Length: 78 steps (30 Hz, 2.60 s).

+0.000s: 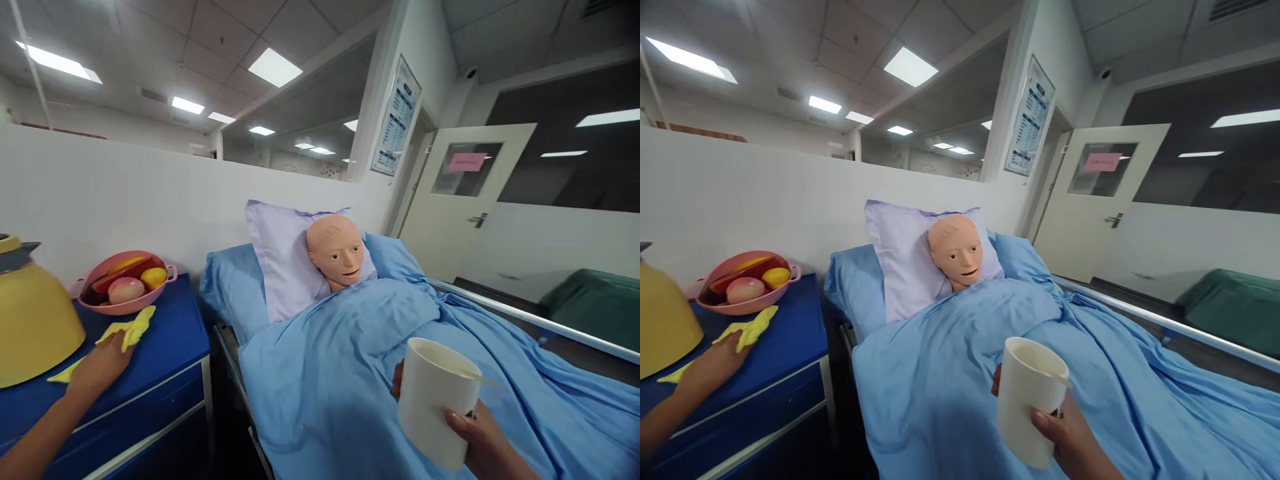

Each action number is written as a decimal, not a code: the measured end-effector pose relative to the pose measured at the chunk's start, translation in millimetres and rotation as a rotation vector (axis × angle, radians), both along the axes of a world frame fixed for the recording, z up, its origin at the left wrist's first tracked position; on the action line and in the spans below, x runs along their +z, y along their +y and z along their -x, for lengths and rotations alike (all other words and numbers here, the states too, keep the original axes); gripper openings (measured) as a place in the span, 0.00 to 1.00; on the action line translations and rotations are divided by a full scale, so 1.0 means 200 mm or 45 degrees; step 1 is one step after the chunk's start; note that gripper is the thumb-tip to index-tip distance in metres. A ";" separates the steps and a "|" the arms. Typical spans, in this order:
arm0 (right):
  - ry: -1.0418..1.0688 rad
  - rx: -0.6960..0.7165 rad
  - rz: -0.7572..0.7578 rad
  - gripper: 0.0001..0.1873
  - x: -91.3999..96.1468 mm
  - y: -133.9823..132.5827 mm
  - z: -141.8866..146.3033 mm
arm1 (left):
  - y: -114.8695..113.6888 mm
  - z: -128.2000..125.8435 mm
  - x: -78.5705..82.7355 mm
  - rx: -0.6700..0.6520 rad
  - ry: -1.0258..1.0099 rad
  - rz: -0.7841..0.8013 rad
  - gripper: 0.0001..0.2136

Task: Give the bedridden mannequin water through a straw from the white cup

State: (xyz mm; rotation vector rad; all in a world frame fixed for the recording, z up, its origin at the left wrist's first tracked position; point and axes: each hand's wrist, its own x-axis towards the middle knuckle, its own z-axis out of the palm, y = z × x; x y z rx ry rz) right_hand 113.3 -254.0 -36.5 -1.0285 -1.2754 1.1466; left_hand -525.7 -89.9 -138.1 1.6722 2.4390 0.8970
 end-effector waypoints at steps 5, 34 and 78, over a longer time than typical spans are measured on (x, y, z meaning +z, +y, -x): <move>0.165 0.030 0.025 0.30 0.00 0.10 0.01 | -0.04 -0.31 0.02 -0.279 -0.038 0.094 0.13; -0.081 -0.405 0.077 0.26 0.01 0.62 -0.12 | 0.17 -2.40 0.45 -0.656 -2.789 0.050 0.15; -0.069 -0.309 0.098 0.32 -0.09 0.72 -0.08 | 0.25 -2.40 0.27 -0.955 -2.914 0.220 0.23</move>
